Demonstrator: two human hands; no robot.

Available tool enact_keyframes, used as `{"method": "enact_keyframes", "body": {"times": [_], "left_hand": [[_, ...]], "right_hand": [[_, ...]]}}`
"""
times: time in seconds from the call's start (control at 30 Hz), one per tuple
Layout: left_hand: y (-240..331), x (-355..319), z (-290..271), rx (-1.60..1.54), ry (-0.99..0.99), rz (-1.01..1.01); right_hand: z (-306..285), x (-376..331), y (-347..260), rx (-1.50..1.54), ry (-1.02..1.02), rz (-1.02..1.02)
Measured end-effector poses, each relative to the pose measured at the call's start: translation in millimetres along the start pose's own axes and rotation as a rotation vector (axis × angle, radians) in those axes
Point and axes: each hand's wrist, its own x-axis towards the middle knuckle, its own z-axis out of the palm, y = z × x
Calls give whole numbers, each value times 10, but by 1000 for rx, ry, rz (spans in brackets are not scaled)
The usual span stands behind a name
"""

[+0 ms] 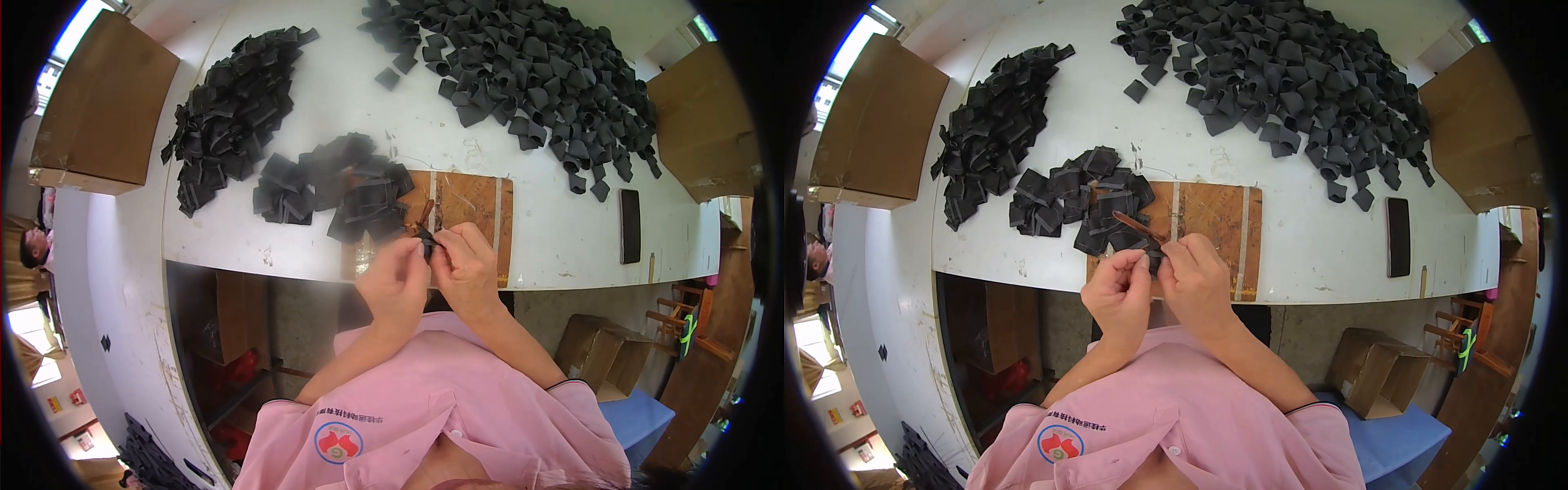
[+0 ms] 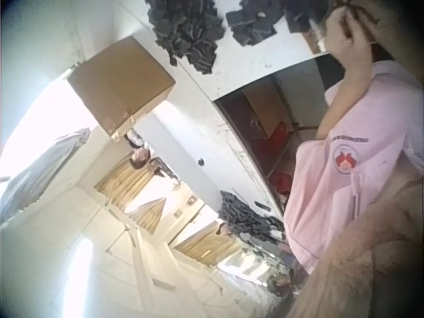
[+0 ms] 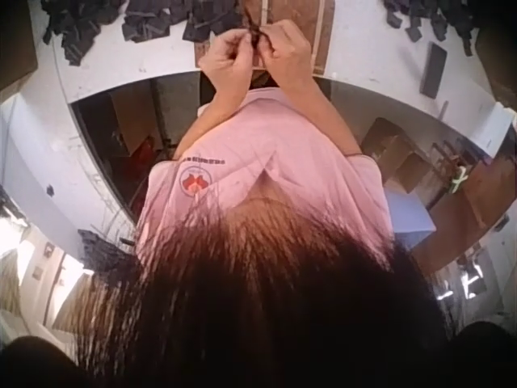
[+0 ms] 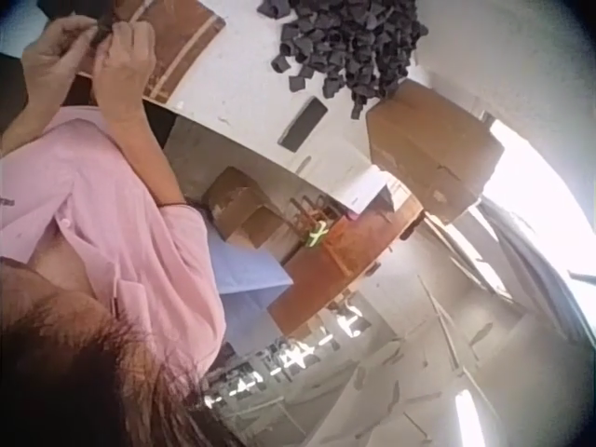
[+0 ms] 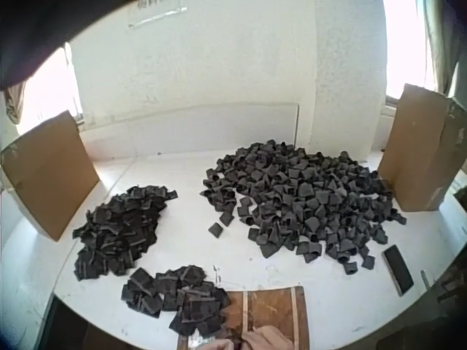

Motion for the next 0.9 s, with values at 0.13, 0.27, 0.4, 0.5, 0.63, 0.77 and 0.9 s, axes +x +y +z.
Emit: {"method": "enact_keyframes", "body": {"times": [0.13, 0.27, 0.4, 0.5, 0.63, 0.77, 0.9], "left_hand": [[197, 202, -204, -971, -266, -741], [294, 167, -217, -462, -207, -401], [171, 186, -110, 134, 49, 519], [394, 227, -150, -231, -24, -69], [765, 619, -377, -1435, -588, -563], [549, 724, -321, -1413, -491, -703], [445, 600, -275, -975, -455, -494]], "right_hand": [[-103, 58, 15, 459, -130, 431], [-214, 139, -19, 1245, -346, 840], [-280, 251, -256, 1519, -440, 983], [-398, 386, -322, 1133, -498, 762], [-534, 771, -454, 983, -425, 419], [-354, 862, -240, 1149, -566, 568], [-264, 647, -106, 1210, -504, 508]]}}
